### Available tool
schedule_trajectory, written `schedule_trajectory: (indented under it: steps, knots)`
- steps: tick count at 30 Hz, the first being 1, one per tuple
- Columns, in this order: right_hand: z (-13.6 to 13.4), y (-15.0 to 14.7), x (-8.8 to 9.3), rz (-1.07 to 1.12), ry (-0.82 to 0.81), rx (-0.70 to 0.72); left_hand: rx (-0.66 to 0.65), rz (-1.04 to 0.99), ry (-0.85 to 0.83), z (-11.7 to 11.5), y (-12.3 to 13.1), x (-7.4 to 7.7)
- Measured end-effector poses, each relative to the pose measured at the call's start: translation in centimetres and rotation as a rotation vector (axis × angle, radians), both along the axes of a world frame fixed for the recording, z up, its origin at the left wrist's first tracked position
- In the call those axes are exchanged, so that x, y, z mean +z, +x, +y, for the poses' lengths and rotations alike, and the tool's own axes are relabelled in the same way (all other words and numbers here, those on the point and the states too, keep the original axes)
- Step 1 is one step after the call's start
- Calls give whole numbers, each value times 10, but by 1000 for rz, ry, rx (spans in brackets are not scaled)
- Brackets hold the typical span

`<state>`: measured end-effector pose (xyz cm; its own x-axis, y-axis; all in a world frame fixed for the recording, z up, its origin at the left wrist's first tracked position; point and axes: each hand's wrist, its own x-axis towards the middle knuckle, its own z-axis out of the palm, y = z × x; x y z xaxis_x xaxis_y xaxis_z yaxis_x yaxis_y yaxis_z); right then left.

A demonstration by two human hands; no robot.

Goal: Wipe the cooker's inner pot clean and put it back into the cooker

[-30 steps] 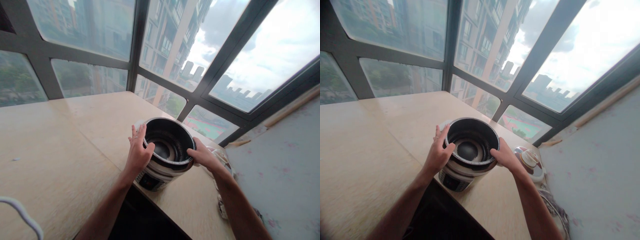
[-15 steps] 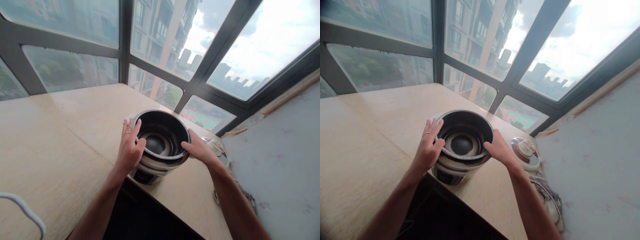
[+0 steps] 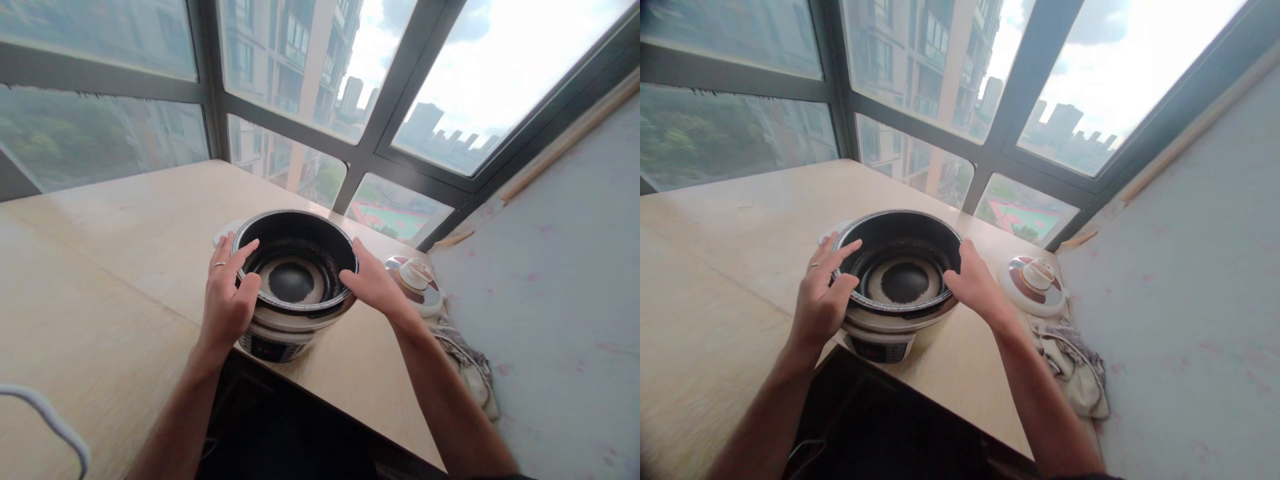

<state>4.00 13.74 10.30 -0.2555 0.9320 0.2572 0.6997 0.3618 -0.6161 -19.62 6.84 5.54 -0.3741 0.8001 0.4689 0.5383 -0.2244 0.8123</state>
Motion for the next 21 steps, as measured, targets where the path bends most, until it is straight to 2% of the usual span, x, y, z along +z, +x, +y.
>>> schedule_trajectory:
  steps: [4,7,15,19,21]
  knots:
    - [1,1,-14,109,118,42,4,14,10,0,1,1]
    - [-1,1,-21,107,145,38,4,20,8,-1,2,2]
    - [-9,1,-23,77,226,69,9,17,-27,0,1,4]
    - [-9,10,-28,232,329,110,13,-33,34,3,0,-2]
    - [-8,19,-36,351,359,75,36,-126,73,3,1,-6]
